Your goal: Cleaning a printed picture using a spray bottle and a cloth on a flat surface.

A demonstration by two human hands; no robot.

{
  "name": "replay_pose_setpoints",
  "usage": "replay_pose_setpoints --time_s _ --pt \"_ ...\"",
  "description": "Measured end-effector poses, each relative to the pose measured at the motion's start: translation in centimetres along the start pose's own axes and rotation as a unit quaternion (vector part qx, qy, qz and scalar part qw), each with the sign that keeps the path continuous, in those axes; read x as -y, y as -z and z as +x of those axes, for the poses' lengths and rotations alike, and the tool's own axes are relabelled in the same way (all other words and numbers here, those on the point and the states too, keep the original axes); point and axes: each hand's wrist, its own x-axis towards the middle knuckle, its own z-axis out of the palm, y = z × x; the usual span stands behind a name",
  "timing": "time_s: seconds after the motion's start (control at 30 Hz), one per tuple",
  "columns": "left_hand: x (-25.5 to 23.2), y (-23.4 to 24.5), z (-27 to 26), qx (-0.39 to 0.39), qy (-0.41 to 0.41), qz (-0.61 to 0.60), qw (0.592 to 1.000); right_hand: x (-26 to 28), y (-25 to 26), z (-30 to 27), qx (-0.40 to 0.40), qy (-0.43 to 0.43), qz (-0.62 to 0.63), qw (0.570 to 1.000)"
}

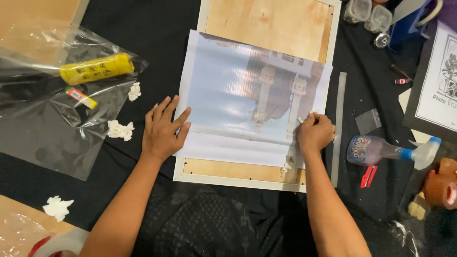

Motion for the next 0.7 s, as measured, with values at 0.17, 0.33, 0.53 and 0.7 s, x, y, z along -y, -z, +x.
replay_pose_setpoints --time_s 0.17,0.33,0.53,0.7 --pt "0.1 0.2 0.0 -0.001 -0.003 0.013 1.0 14.3 -4.3 -6.5 -0.007 0.054 0.136 0.989" --pt "0.3 -0.3 -0.2 0.008 -0.022 0.028 0.999 26.7 -6.2 -13.3 0.068 0.214 0.268 0.937" --pt "0.2 -0.3 -0.3 0.007 -0.009 0.035 0.999 13.8 -4.7 -5.5 0.033 0.212 0.248 0.945" --pt "-0.1 0.0 0.0 -0.003 -0.003 0.026 1.0 -1.0 -2.2 1.1 -0.023 0.065 0.022 0.997"
